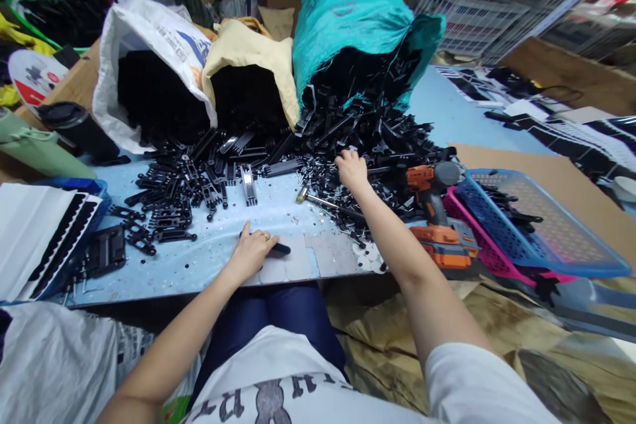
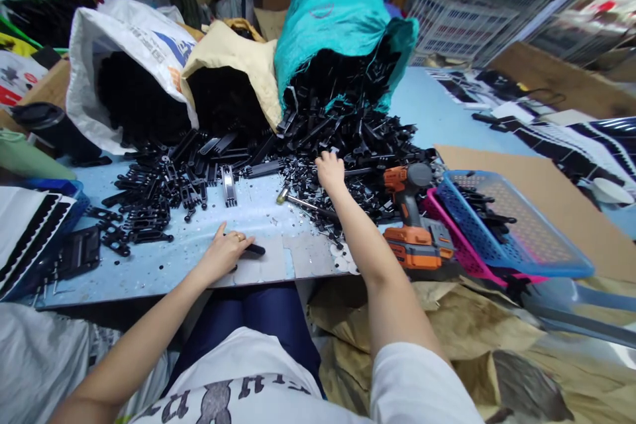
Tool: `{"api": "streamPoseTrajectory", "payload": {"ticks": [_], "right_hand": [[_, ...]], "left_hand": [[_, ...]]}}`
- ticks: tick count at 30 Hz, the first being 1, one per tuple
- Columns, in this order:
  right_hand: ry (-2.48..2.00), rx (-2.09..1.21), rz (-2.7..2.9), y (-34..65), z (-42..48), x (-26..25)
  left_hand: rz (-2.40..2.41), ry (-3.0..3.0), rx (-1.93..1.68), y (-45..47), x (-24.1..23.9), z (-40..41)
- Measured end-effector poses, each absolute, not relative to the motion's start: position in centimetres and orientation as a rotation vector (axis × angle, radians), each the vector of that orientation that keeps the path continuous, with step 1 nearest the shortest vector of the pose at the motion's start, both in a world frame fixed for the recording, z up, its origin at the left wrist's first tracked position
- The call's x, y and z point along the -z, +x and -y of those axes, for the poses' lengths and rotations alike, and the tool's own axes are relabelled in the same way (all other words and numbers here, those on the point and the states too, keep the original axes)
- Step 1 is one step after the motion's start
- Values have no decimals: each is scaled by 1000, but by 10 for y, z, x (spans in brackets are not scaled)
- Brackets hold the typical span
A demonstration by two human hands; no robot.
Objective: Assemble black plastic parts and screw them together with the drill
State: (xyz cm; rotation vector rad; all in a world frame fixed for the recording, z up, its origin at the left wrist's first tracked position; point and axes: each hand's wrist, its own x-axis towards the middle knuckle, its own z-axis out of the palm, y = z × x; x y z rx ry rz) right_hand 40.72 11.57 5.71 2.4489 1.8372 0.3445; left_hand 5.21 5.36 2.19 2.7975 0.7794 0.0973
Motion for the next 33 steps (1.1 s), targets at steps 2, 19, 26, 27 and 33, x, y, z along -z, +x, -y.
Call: {"api": "streamPoseTrajectory", "payload": {"ticks": [2, 19, 26, 27, 33], "right_hand": [[2118, -322, -2043, 427, -116, -55], [1411, 343, -2599, 303, 5, -71], [1587, 303, -2539, 257, 31, -35], [1627, 264, -2534, 256, 31, -36], [1697, 79, -2517, 240, 35, -60]], "left_hand": [[-858, 2849, -54, 50, -24, -55], [-877, 2682, -84, 54, -16, -45], [-864, 2644, -151, 56, -22, -42], [-865, 2645, -179, 55, -21, -41], [-844, 2626, -421, 48, -11, -42]]}}
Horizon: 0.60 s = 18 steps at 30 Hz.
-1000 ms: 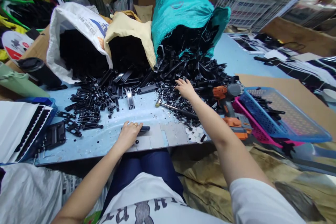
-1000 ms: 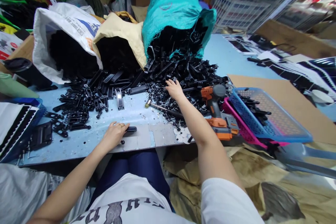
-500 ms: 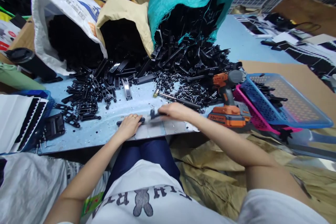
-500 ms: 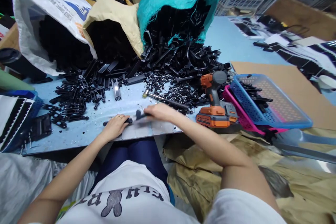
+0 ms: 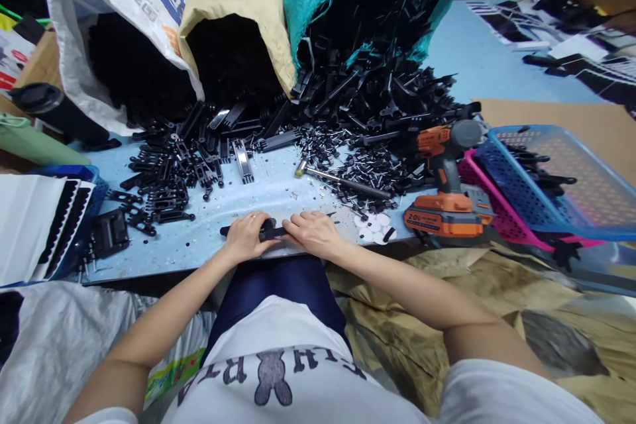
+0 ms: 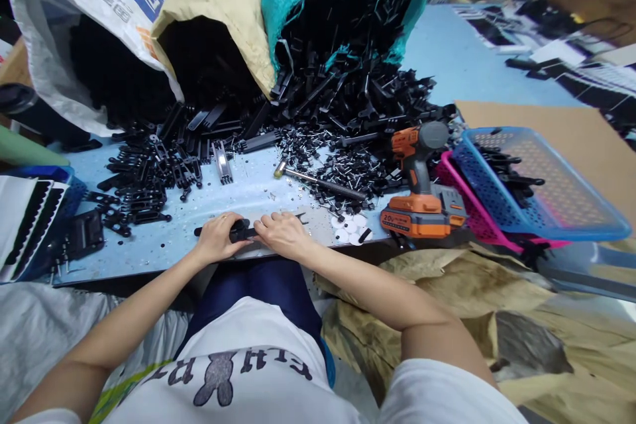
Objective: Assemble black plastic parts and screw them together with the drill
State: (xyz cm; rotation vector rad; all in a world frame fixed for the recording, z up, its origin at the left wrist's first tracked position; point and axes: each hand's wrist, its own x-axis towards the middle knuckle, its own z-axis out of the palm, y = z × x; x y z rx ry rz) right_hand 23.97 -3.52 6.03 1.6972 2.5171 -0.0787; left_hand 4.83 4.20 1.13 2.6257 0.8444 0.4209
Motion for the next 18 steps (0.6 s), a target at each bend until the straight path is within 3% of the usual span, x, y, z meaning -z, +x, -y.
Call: {"api": "streamPoseTrajectory", "payload": {"ticks": [5, 10, 15, 18], "right_hand": [[1682, 33, -2537, 238, 33, -63], [1677, 72, -2653, 262, 28, -39], [1784, 159, -2710, 289, 35, -18], [1957, 147, -2641, 305, 25, -22]], "left_hand": [[-888, 2619, -488, 45, -8, -38], [-808, 2638, -274, 60, -16, -45], [-1205, 2670, -423, 119, -34, -129], [-1468, 2683, -275, 151, -34, -188]]}}
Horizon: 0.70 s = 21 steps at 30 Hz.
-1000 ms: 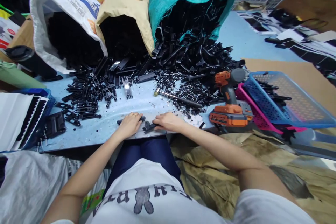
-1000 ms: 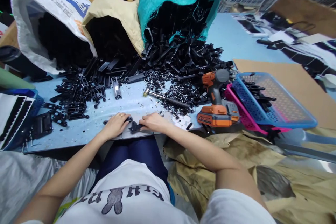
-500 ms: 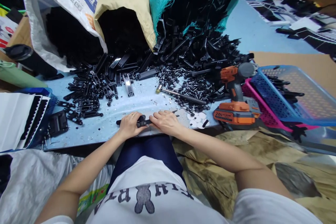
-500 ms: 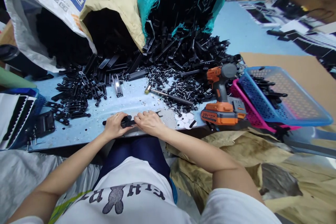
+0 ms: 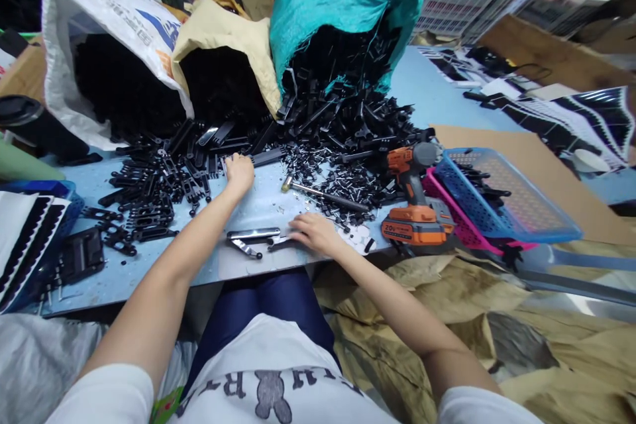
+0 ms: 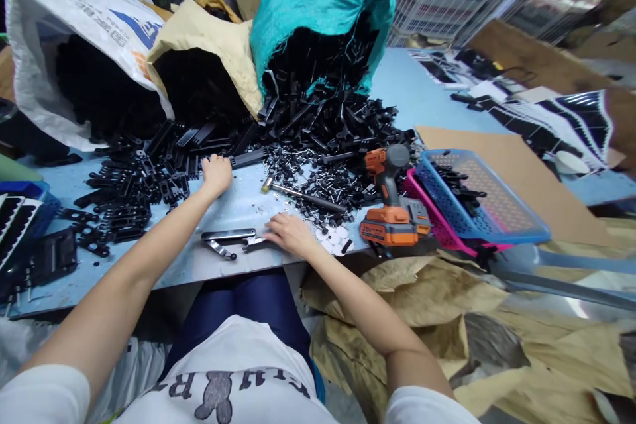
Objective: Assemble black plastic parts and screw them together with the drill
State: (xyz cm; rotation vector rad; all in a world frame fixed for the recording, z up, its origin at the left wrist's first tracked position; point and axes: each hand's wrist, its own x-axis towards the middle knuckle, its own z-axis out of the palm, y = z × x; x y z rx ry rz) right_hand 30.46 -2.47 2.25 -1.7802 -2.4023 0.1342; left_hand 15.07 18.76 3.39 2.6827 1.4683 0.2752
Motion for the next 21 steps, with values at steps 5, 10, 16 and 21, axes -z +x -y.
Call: {"api": "streamPoseTrajectory", "payload": {"ticks": [5, 10, 16, 21], "right_hand": [[-2494, 45, 1707, 348, -44, -36], [-2504, -138, 1686, 375, -86, -29], [-1891, -396, 1737, 341, -37, -33], [-1597, -789, 1847, 287, 0, -35]], "left_hand": [[-1474, 2675, -260, 162, -27, -214], [-1450, 2565, -603, 109, -30, -173], [-1329, 1859, -973, 16, -15, -94], [-1291, 1712, -802, -7, -3, -68]]}}
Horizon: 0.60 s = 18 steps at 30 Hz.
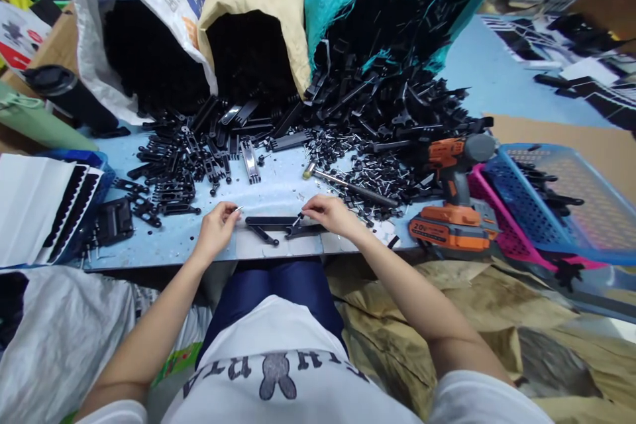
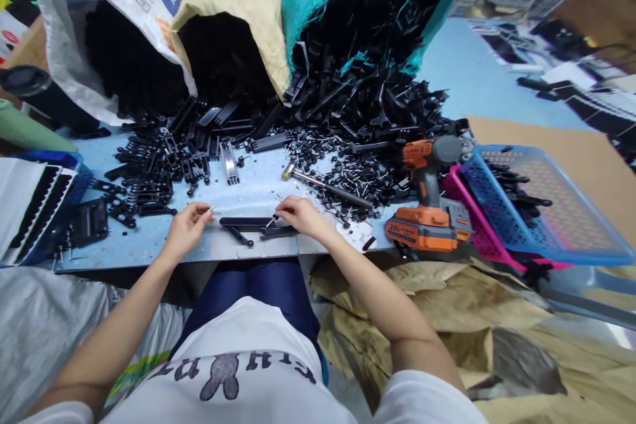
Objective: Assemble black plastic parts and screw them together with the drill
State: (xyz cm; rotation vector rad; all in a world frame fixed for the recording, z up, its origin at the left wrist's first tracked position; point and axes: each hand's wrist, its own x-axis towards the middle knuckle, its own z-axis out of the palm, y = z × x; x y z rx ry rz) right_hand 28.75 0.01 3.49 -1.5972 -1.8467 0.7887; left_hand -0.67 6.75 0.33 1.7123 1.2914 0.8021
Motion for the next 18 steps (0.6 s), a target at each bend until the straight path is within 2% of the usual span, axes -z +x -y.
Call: {"api": "streamPoseTrajectory", "payload": {"ticks": [12, 15, 18], "right_hand": [[-1981, -458, 1885, 272, -24, -3], [-2014, -314, 2033, 260, -46, -3], [-2071, -251, 2103, 252, -65, -4]], "left_hand": [[-1237, 2465, -482, 7, -29, -59], [-1119, 2493, -357, 15, -34, -64], [-1167, 2337, -417, 14, -33, -71]]}}
